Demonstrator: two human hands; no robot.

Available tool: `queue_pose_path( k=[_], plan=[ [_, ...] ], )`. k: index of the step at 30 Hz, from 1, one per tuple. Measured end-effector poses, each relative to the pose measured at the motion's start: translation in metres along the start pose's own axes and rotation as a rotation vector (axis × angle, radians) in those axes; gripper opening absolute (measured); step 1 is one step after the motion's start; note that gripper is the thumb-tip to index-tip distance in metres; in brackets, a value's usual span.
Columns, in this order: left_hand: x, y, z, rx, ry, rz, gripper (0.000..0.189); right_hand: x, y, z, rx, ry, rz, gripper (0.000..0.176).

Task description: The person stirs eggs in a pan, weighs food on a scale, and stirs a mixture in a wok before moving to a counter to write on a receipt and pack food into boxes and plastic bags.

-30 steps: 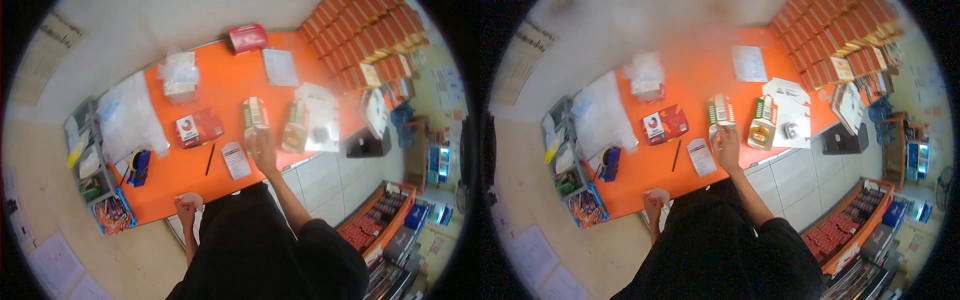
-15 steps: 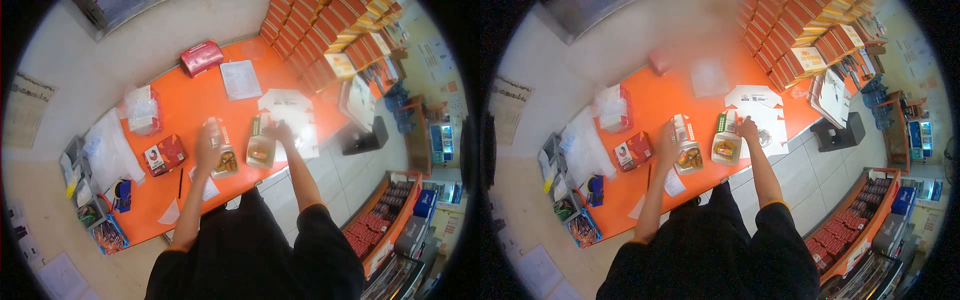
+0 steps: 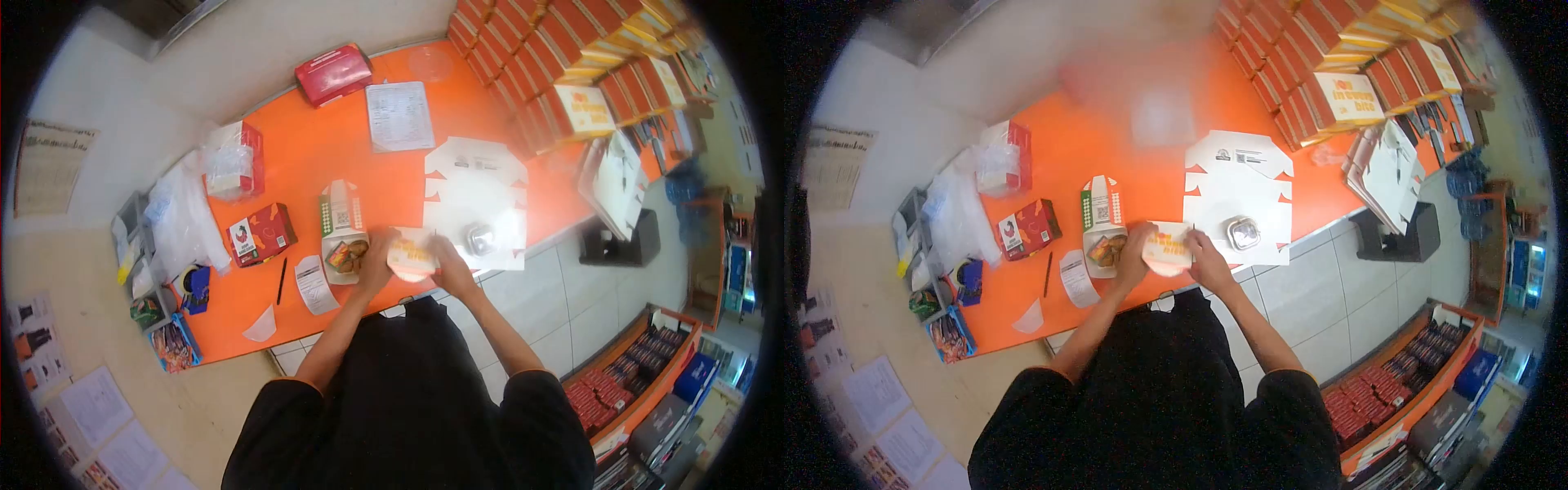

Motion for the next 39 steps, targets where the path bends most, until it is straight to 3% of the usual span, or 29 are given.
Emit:
queue_pose_path(
  k=[1,4,9,12,14,17,21,24,27,29,30,32,34,36,37,38,39],
  plan=[
    [-0.002,-0.002,-0.010,0.014,0.016,0.005,0.045,-0.005,-0.001,-0.004,-0.010,-0.129,-0.058,0.055],
    [-0.010,-0.002,-0.020,0.065,0.001,-0.050,0.047,0.026,-0.030,0.003,0.132,-0.154,-0.179,0.065],
    [-0.010,0.006,-0.022,0.122,-0.015,-0.066,0.056,0.013,-0.019,0.041,0.241,-0.272,-0.226,0.074],
    [0.006,0.019,-0.026,0.137,-0.095,-0.054,0.052,0.001,-0.008,0.053,0.218,-0.409,-0.159,0.075],
    [0.018,0.029,-0.033,0.070,-0.226,-0.140,0.040,-0.001,-0.014,0.049,0.292,-0.295,-0.246,0.074],
    [0.004,0.006,-0.040,0.004,-0.143,-0.126,0.023,-0.002,-0.019,0.049,0.300,-0.228,-0.178,0.071],
    [0.012,0.008,-0.032,0.026,-0.120,-0.067,0.019,-0.003,-0.020,0.048,0.294,-0.322,-0.254,0.074],
    [0.008,0.012,-0.023,0.158,-0.211,-0.002,0.018,-0.012,-0.007,0.049,0.256,-0.373,-0.309,0.070],
    [0.011,0.012,-0.019,0.166,-0.142,0.066,0.017,-0.007,-0.010,0.050,0.287,-0.339,-0.428,0.060],
    [0.018,0.000,-0.016,0.275,-0.057,-0.102,0.013,-0.004,-0.007,0.051,0.279,-0.318,-0.490,0.056],
    [0.041,-0.004,-0.012,0.193,0.030,0.045,0.021,0.000,-0.010,0.054,0.266,-0.288,-0.557,0.052],
    [0.081,-0.035,-0.009,0.613,0.326,-0.088,0.034,0.005,-0.024,0.061,0.195,-0.314,-0.576,0.049],
    [0.126,-0.045,0.012,0.488,0.442,0.150,0.041,0.005,-0.039,0.080,0.100,-0.344,-0.565,0.046],
    [0.118,-0.107,0.029,0.522,0.241,0.329,0.048,-0.017,-0.038,0.126,-0.047,-0.218,-0.193,0.057],
    [0.120,-0.122,0.036,0.520,0.244,0.330,0.048,-0.045,-0.020,0.150,0.008,-0.055,-0.264,0.062],
    [0.114,-0.135,0.043,0.518,0.067,0.337,0.051,-0.068,-0.006,0.168,0.065,0.107,-0.334,0.067],
    [0.108,-0.141,0.046,0.515,-0.109,0.343,0.054,-0.070,-0.015,0.187,-0.055,0.068,-0.086,0.068]
  ],
)
Point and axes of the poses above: each hand's wrist, its own z-axis towards the middle knuckle, its own x-axis out of the back of the hand, y = z × x, the point moved 5 cm from there along z, towards the middle knuckle, and after that the axes turned 7 degrees about -y, right-handed, at the moved point
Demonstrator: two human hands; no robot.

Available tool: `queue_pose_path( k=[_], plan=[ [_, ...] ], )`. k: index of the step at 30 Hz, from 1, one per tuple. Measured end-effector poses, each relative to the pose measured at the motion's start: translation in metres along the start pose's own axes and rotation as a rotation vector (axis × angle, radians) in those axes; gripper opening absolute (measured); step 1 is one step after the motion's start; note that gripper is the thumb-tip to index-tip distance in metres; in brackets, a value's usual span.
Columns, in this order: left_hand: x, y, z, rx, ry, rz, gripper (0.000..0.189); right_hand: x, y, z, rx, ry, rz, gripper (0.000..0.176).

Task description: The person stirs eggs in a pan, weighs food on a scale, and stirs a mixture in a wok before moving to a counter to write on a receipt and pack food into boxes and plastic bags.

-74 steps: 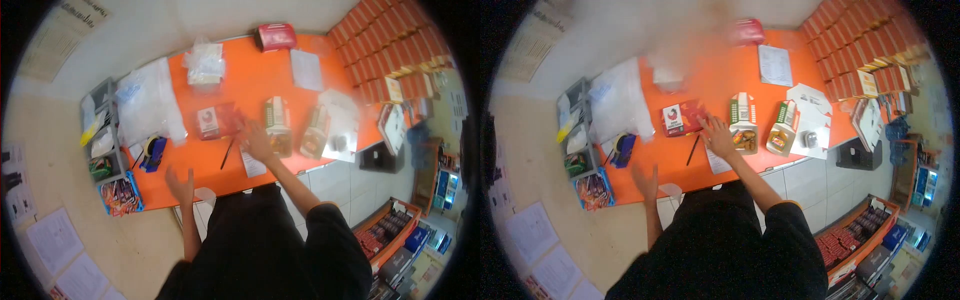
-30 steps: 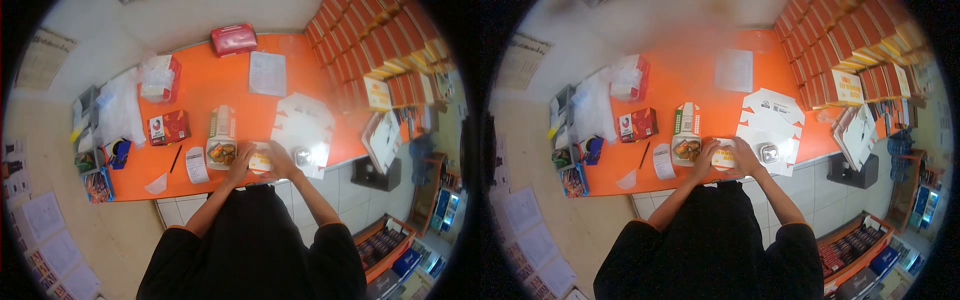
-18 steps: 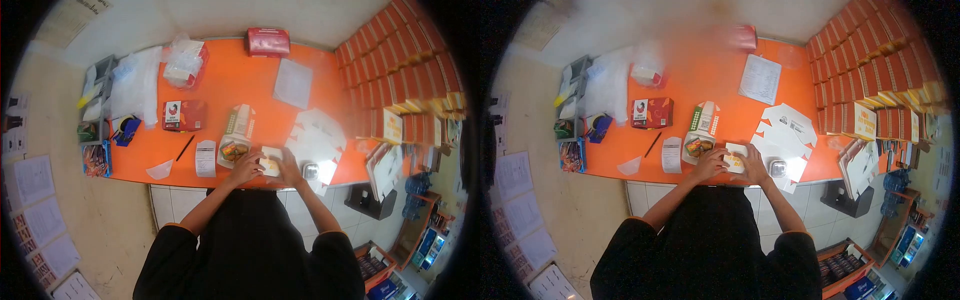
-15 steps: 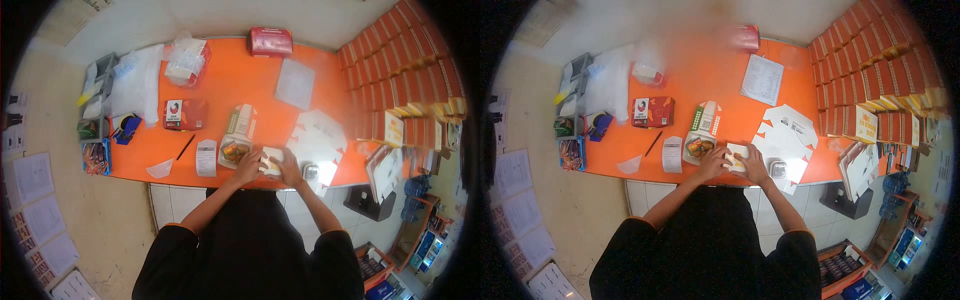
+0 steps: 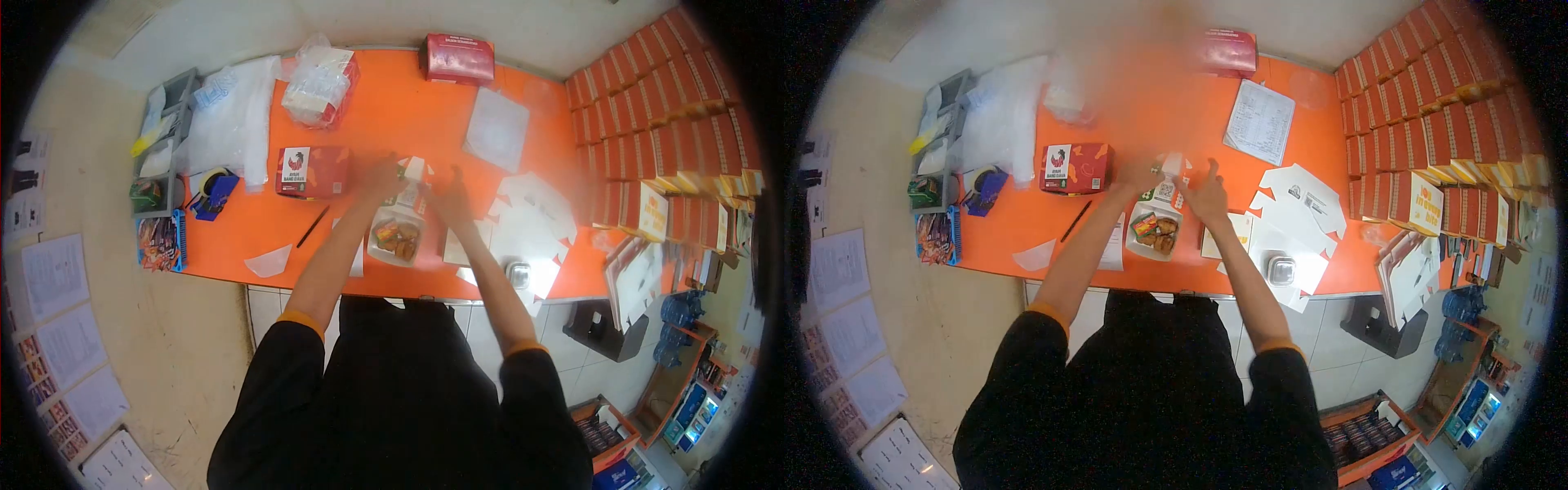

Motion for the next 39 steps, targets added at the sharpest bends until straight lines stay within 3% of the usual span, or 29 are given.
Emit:
queue_pose_path(
  k=[1,4,6,8,9,11,15,17,18,21,22,24,25,27,29,30,32,37,39],
  plan=[
    [0.011,0.007,-0.005,0.001,0.005,0.001,0.054,0.004,-0.016,0.011,-0.126,-0.052,0.244,0.070],
    [0.030,0.027,-0.045,0.121,-0.064,-0.216,0.047,0.030,-0.063,-0.001,-0.215,-0.144,0.352,0.059],
    [0.038,0.026,-0.099,-0.012,0.365,-0.430,0.039,0.035,-0.073,-0.035,-0.055,-0.217,0.346,0.052],
    [0.011,0.017,-0.142,-0.020,0.377,-0.730,0.038,0.032,-0.072,-0.072,0.342,-0.266,0.152,0.053],
    [-0.002,0.019,-0.156,-0.019,0.376,-0.740,0.038,0.036,-0.070,-0.083,0.337,-0.272,0.144,0.053],
    [-0.011,0.031,-0.175,-0.263,0.429,-0.468,0.042,0.027,-0.081,-0.098,0.548,-0.492,-0.013,0.060],
    [-0.020,0.037,-0.180,-0.220,0.428,-0.519,0.047,0.018,-0.093,-0.081,0.635,-0.431,-0.094,0.066],
    [-0.022,0.028,-0.176,-0.159,0.372,-0.528,0.049,0.001,-0.091,-0.066,0.425,-0.707,-0.130,0.068],
    [-0.022,0.023,-0.172,-0.100,0.304,-0.543,0.052,0.003,-0.094,-0.055,0.437,-0.711,-0.127,0.068],
    [0.003,0.012,-0.171,-0.020,0.462,-0.641,0.054,0.006,-0.085,-0.025,0.109,-1.069,0.129,0.065],
    [0.012,0.009,-0.171,-0.017,0.465,-0.639,0.054,0.003,-0.080,-0.019,0.113,-1.071,0.129,0.065],
    [0.014,-0.002,-0.169,0.039,0.218,-0.704,0.054,-0.003,-0.070,-0.006,0.064,-1.010,0.370,0.061],
    [0.017,-0.007,-0.173,0.042,0.225,-0.702,0.054,-0.008,-0.066,-0.006,0.007,-1.111,0.369,0.065],
    [0.008,-0.011,-0.179,0.000,0.041,-0.605,0.055,-0.011,-0.071,-0.019,0.057,-1.034,0.218,0.068],
    [-0.002,-0.013,-0.188,-0.025,0.057,-0.670,0.055,-0.028,-0.068,-0.039,0.261,-0.910,-0.060,0.074],
    [-0.005,-0.011,-0.192,-0.056,0.070,-0.735,0.056,-0.034,-0.069,-0.055,0.262,-0.912,-0.064,0.074],
    [-0.009,-0.007,-0.197,-0.059,0.057,-0.817,0.056,-0.022,-0.087,-0.083,0.483,-0.368,-0.241,0.072],
    [-0.017,-0.006,-0.197,-0.046,0.042,-0.899,0.053,-0.027,-0.091,-0.089,0.434,-0.320,-0.278,0.070],
    [-0.013,-0.005,-0.192,-0.014,0.118,-0.881,0.049,-0.018,-0.089,-0.074,0.459,-0.396,-0.077,0.066]
  ],
)
Point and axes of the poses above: each hand's wrist, its own z-axis towards the middle knuckle, its own x-axis out of the back of the hand, y = z × x, the point moved 5 cm from there along z, towards the middle knuckle, and after that the axes turned 7 degrees about -y, right-handed, at the moved point
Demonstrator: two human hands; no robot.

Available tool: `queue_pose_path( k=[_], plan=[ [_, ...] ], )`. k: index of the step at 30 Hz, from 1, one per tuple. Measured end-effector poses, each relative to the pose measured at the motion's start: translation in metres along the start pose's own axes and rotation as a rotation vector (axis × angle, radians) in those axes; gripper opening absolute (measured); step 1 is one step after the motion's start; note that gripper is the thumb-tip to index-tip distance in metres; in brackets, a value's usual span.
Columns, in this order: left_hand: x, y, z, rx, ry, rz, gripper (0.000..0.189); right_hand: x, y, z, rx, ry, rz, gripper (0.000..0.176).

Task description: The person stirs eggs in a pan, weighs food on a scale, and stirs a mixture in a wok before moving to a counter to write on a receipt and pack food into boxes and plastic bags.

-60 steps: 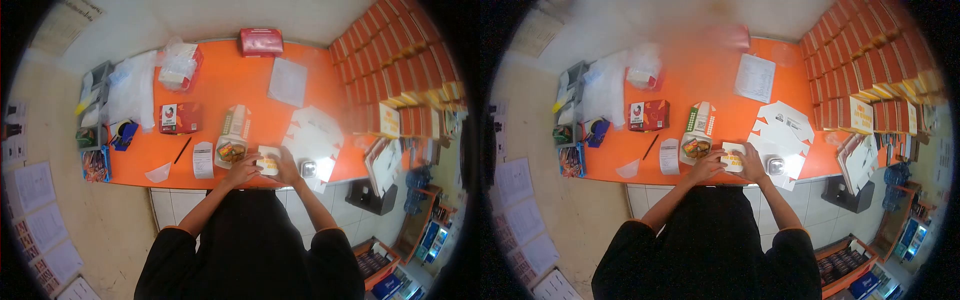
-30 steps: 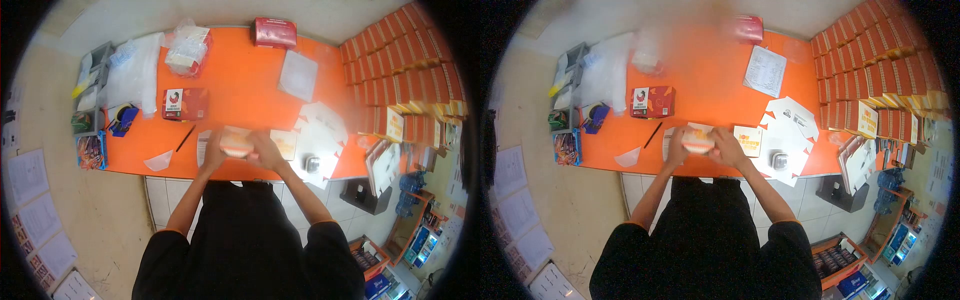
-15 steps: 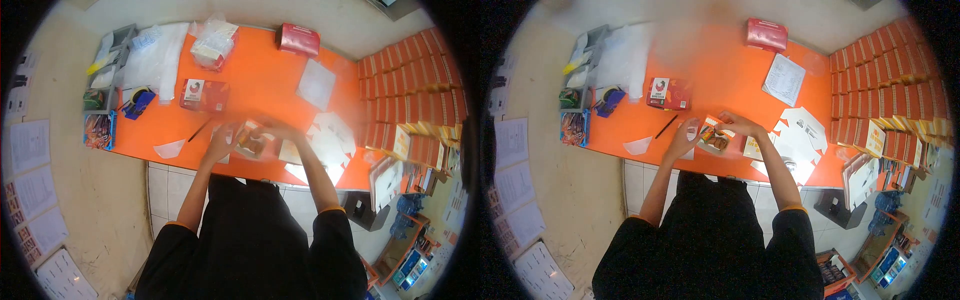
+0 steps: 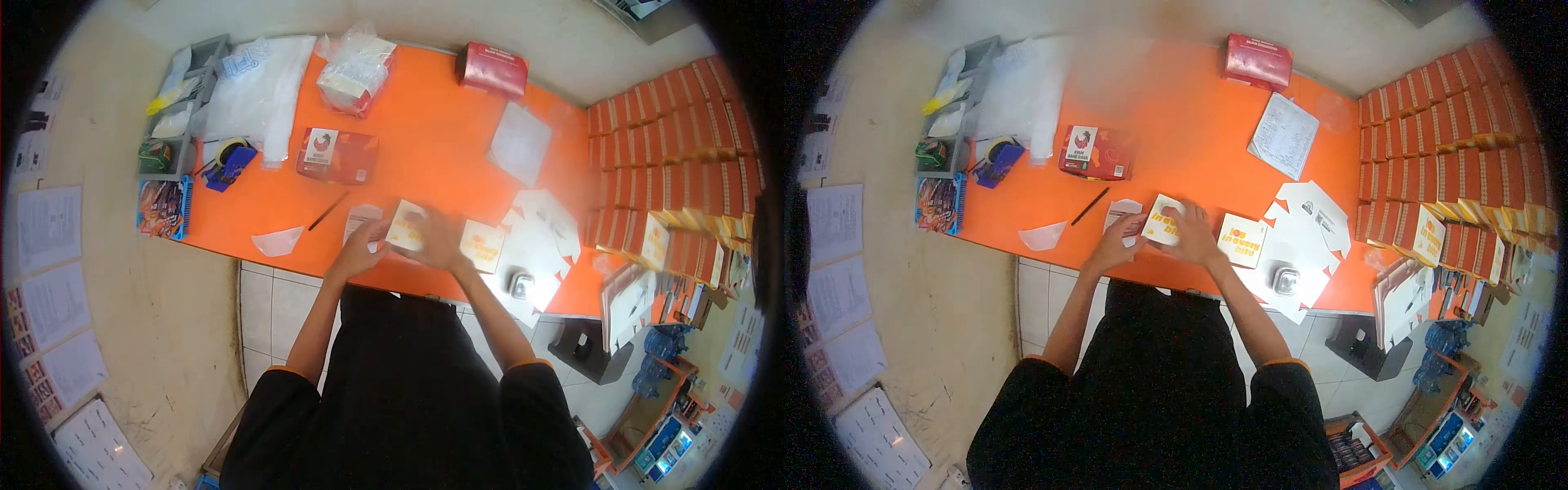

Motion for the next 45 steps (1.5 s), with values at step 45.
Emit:
queue_pose_path(
  k=[45],
  plan=[
    [0.535,0.030,0.072,-0.328,0.462,0.563,0.011,-0.164,-0.176,0.514,-0.178,0.090,-0.389,0.040]
  ],
)
Point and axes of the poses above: each hand's wrist, its own z-axis towards the middle knuckle, its own x-axis out of the back of the hand, y = z × x, the point moved 5 cm from there along z, towards the middle knuckle, and after that the axes turned 7 degrees about -y, right-handed, at the moved point
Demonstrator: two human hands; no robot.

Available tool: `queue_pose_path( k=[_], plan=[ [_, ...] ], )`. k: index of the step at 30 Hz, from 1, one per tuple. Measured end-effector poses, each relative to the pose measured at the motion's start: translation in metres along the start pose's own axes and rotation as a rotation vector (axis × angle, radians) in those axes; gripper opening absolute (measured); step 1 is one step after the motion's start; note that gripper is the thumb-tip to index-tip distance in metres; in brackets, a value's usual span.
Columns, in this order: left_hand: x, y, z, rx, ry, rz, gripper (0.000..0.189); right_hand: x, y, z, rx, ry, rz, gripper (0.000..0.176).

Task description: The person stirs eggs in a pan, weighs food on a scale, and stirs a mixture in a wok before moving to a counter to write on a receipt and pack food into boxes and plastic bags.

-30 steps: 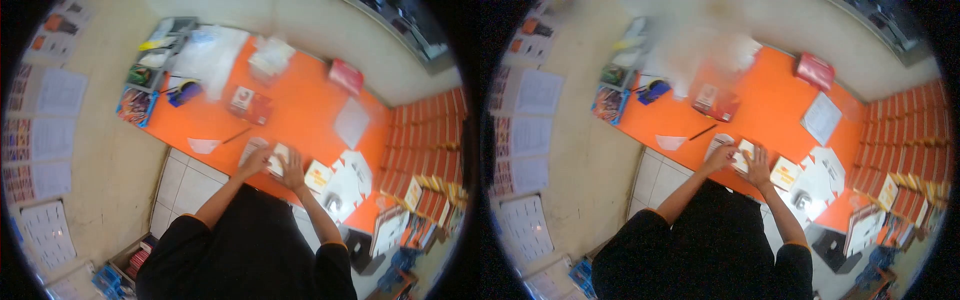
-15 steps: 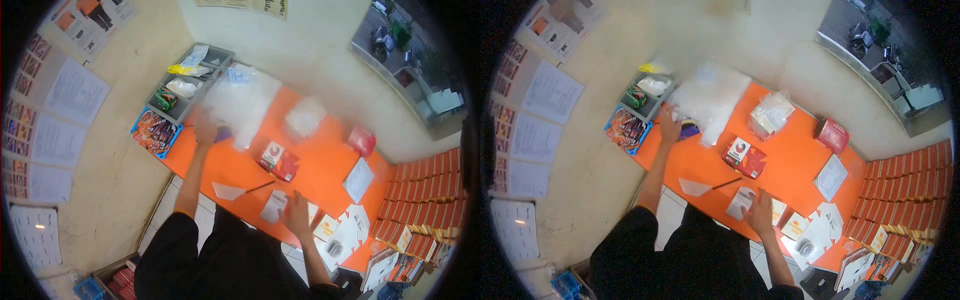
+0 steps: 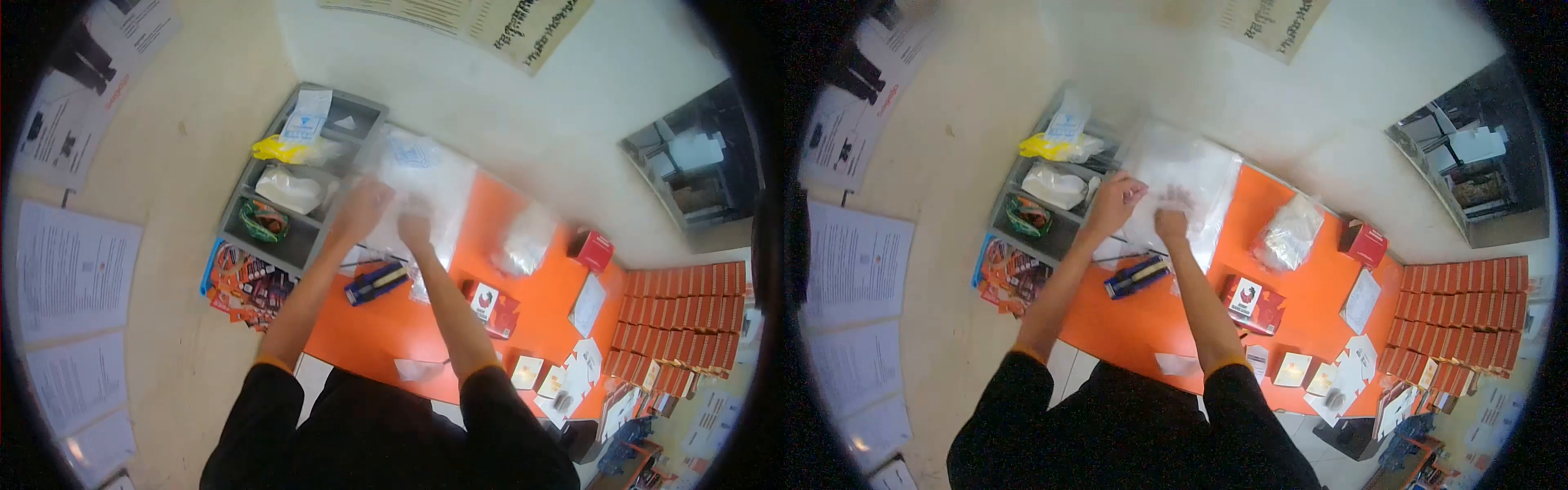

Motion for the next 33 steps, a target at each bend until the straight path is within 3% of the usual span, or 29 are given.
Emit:
queue_pose_path(
  k=[1,3,4,6,7,8,9,12,14,15,16,18,20,21,22,24,26,27,29,30,32,33],
  plan=[
    [0.001,-0.001,-0.009,0.080,0.055,-0.066,0.013,-0.012,0.011,0.000,0.030,0.203,-0.339,0.039],
    [0.009,0.016,-0.027,0.166,0.121,-0.106,0.016,-0.038,0.052,0.016,0.013,0.303,-0.324,0.034],
    [0.018,0.033,-0.036,0.178,0.138,-0.080,0.017,-0.021,0.049,0.017,0.009,0.293,-0.327,0.034],
    [0.014,0.044,-0.065,0.168,0.124,-0.234,0.017,0.008,0.035,0.022,-0.101,-0.169,-0.374,0.030],
    [0.006,0.043,-0.084,0.260,-0.009,-0.401,0.020,0.004,0.038,0.023,-0.096,-0.182,-0.378,0.030],
    [-0.003,0.044,-0.100,0.348,-0.145,-0.573,0.022,0.008,0.039,0.021,0.022,-0.042,-0.139,0.027],
    [-0.003,0.047,-0.111,0.356,-0.149,-0.590,0.022,0.015,0.039,0.013,0.132,0.095,0.097,0.024],
    [-0.013,0.057,-0.120,0.417,-0.322,-0.756,0.031,0.023,0.022,-0.030,0.264,0.148,0.073,0.022],
    [0.007,0.070,-0.101,0.187,0.019,-0.247,0.037,0.080,-0.028,-0.068,0.193,-0.539,0.087,0.020],
    [0.003,0.069,-0.096,0.037,0.007,-0.005,0.039,0.113,-0.049,-0.085,0.126,-0.673,0.209,0.018],
    [0.002,0.066,-0.096,-0.006,-0.021,-0.047,0.039,0.141,-0.065,-0.101,0.058,-0.793,0.340,0.017],
    [-0.012,0.059,-0.094,0.043,-0.270,-0.378,0.033,0.191,-0.076,-0.129,-0.146,-0.657,0.747,0.023],
    [-0.003,0.084,-0.086,0.045,-0.394,-0.560,0.026,0.220,-0.057,-0.161,-0.001,-0.186,0.973,0.046],
    [0.000,0.098,-0.084,0.093,-0.489,-0.703,0.019,0.225,-0.052,-0.180,0.085,-0.027,1.213,0.070],
    [0.002,0.112,-0.082,0.060,-0.507,-0.703,0.019,0.219,-0.052,-0.201,0.050,-0.065,1.460,0.084],
    [0.005,0.134,-0.085,0.115,-0.511,-0.719,0.009,0.228,-0.057,-0.243,0.100,-0.196,1.221,0.071],
    [0.009,0.151,-0.085,0.176,-0.499,-0.758,0.008,0.186,-0.027,-0.306,-0.190,-0.677,1.265,0.058],
    [0.010,0.157,-0.088,0.267,-0.472,-0.802,0.013,0.192,-0.017,-0.332,-0.258,-0.532,1.406,0.054],
    [0.000,0.175,-0.099,0.361,-0.332,-1.064,0.029,0.226,-0.004,-0.376,-0.217,0.210,1.747,0.046],
    [-0.007,0.189,-0.108,0.346,-0.353,-1.054,0.029,0.238,-0.003,-0.395,-0.183,0.465,1.803,0.042],
    [-0.021,0.207,-0.131,0.603,-0.261,-1.315,0.030,0.245,-0.012,-0.425,-0.192,0.718,1.825,0.035],
    [-0.025,0.227,-0.142,0.584,-0.272,-1.307,0.030,0.245,-0.018,-0.437,-0.212,0.778,1.823,0.031]
  ],
)
Point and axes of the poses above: each hand's wrist, its own z-axis towards the middle knuckle, its own x-axis out of the back of the hand, y = z × x, the point moved 5 cm from there along z, towards the middle knuckle, and after that the axes turned 7 degrees about -y, right-handed, at the moved point
